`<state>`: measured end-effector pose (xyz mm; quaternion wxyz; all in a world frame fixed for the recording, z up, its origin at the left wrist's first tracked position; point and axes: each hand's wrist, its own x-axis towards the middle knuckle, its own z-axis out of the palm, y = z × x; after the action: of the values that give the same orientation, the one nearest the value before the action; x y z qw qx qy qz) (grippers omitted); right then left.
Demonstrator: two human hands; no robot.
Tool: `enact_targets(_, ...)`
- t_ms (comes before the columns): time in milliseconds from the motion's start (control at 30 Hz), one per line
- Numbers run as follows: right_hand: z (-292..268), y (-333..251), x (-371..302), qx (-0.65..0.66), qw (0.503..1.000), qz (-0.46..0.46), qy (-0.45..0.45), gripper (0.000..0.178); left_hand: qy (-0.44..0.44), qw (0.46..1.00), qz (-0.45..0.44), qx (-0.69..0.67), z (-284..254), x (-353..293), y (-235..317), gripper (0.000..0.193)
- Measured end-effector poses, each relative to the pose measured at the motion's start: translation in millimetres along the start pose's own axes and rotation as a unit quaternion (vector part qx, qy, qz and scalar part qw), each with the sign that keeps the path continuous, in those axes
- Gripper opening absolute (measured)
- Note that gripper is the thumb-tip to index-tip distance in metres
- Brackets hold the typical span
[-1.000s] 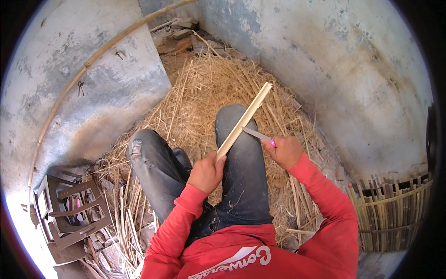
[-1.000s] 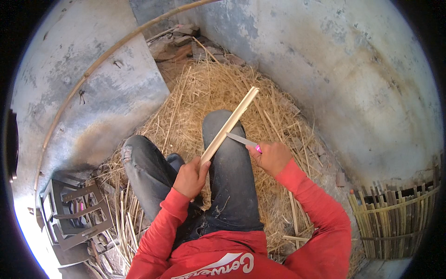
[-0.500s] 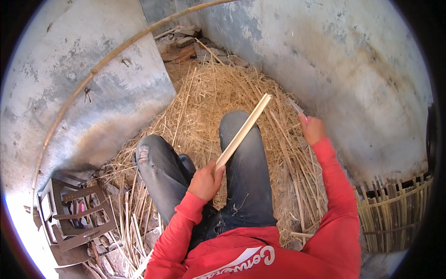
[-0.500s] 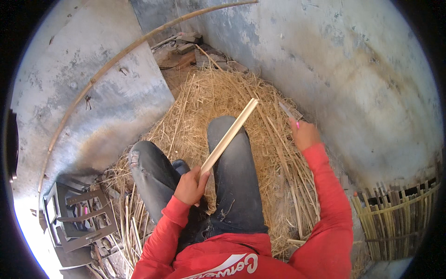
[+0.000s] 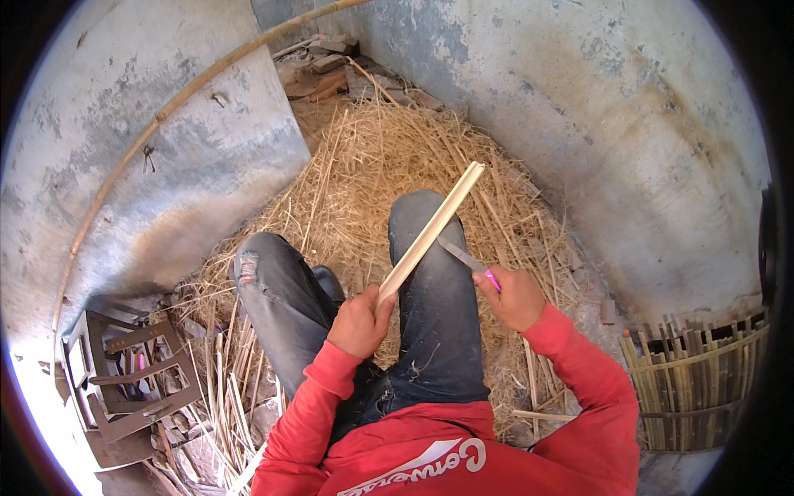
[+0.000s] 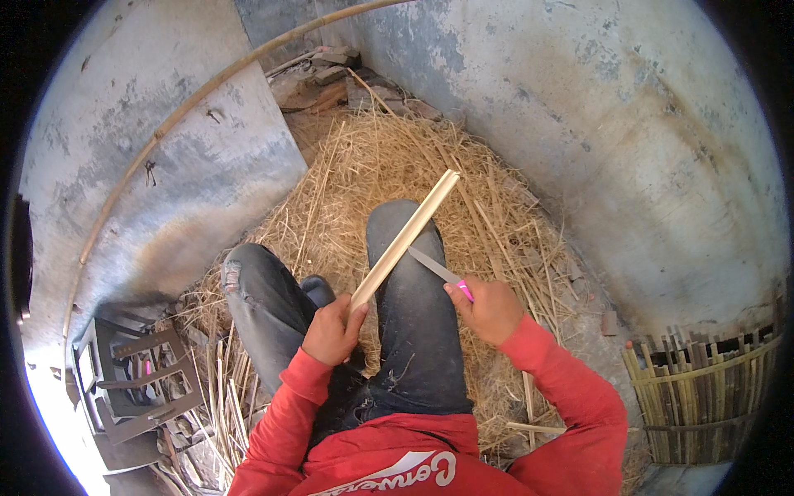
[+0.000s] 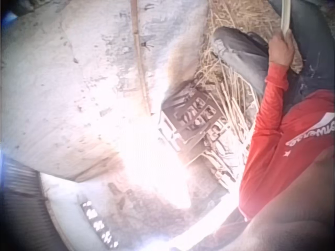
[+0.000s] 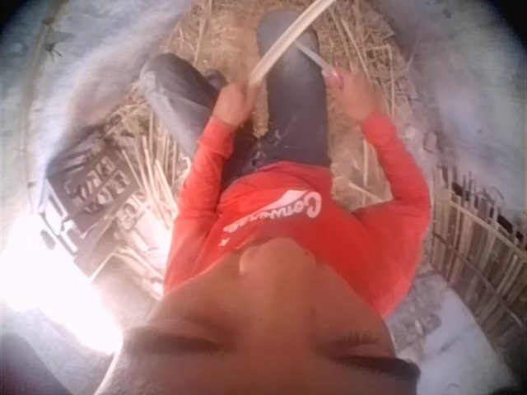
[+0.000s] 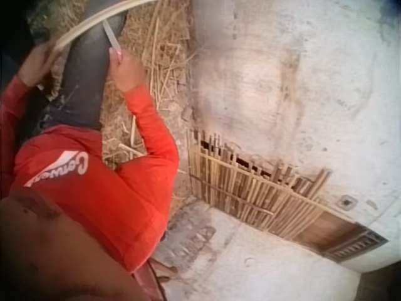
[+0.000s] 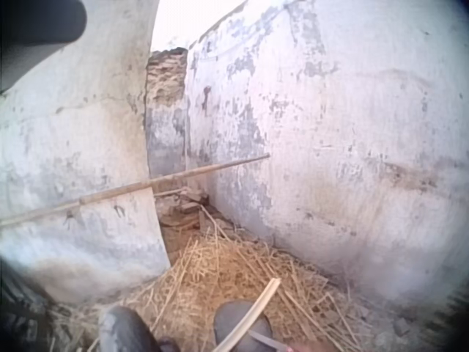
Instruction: The person shaves thin strips from a length of bamboo using a knife while sitting on a straw-covered floor, occasionally using a larger blade to trim longer sections.
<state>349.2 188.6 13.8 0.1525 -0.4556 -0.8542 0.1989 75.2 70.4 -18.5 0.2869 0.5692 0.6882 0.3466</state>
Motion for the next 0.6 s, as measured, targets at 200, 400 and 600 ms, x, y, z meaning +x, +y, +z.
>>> enact_targets(200,13.6,9.7,14.9,-0.08,0.995,0.005,0.054,0.051,-0.005,1.0,-0.006,-0.028,-0.6,-4.5,-1.1,0.032)
enact_targets(400,-3.1,71.7,52.3,-0.119,0.981,0.064,0.141,0.049,0.023,0.999,0.043,0.005,5.1,-7.8,-18.8,0.033)
enact_targets(600,-13.7,45.2,30.5,-0.067,0.991,0.041,0.105,0.043,0.012,0.999,0.05,0.006,0.1,-19.4,-27.0,0.031)
